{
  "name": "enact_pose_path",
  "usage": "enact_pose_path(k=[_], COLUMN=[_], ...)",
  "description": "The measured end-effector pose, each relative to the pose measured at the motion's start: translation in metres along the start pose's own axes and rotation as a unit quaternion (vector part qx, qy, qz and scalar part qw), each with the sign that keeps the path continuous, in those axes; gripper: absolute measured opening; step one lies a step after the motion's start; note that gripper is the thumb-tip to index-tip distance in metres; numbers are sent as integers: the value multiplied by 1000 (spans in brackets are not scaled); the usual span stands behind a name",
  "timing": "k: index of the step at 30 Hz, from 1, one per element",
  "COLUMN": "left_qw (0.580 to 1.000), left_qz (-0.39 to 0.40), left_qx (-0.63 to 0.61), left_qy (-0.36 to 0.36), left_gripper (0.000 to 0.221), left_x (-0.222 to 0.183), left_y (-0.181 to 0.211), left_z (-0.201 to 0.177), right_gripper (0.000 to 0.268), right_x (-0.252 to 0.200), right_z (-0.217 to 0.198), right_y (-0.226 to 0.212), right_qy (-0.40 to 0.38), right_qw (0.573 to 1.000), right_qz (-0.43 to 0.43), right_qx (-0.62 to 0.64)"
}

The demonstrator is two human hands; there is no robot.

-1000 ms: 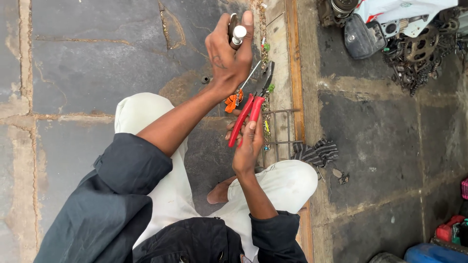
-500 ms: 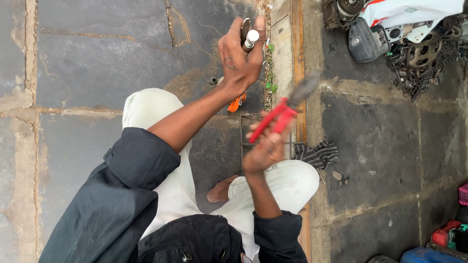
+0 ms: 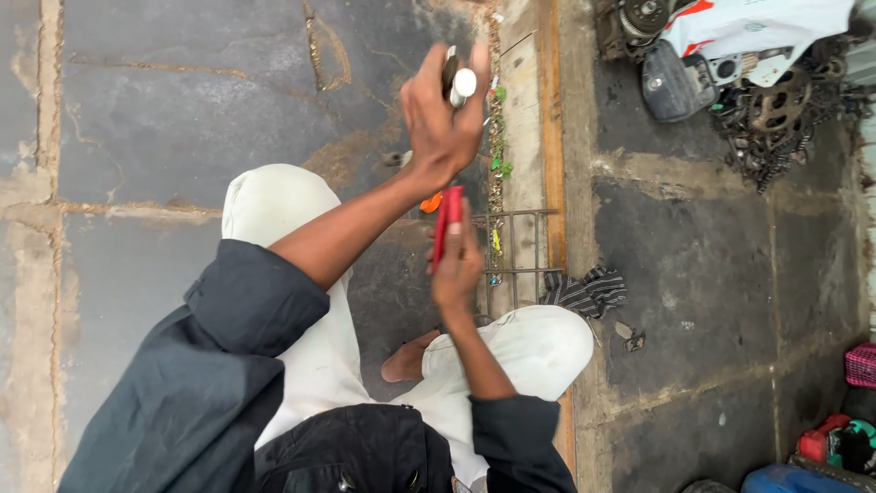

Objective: The person sits on the ground holding a motorcycle brake caliper, clamps it in locking pliers, and works on it with pliers and a socket wrench. They then position an orange funnel with a hose on the caliper and pour fluid into it.

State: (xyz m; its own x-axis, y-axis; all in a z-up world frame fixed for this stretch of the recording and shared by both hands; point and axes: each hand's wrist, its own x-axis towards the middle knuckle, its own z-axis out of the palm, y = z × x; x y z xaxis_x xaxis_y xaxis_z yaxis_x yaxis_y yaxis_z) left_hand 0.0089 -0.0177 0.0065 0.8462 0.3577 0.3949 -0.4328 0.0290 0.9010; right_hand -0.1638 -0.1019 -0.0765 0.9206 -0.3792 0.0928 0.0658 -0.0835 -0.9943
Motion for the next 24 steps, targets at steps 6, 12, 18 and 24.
enact_pose_path(k=[6, 12, 18, 24], left_qw=[1000, 999, 999, 999], left_qz=[-5, 43, 44, 46], left_qx=[16, 6, 20, 9], left_qy=[-3, -5, 14, -2], left_gripper=[52, 50, 51, 51], left_x=[7, 4, 13, 7], left_y=[3, -9, 4, 5], left_z=[-7, -8, -17, -19], right_gripper=[54, 53, 62, 54], right_x=[-4, 0, 3, -4], right_z=[14, 3, 5, 2], right_y=[-77, -13, -74, -12], right_qy=[-6, 20, 17, 10], right_qw=[999, 999, 1000, 999], right_qz=[-41, -8, 10, -37], right_qx=[-23, 25, 14, 17])
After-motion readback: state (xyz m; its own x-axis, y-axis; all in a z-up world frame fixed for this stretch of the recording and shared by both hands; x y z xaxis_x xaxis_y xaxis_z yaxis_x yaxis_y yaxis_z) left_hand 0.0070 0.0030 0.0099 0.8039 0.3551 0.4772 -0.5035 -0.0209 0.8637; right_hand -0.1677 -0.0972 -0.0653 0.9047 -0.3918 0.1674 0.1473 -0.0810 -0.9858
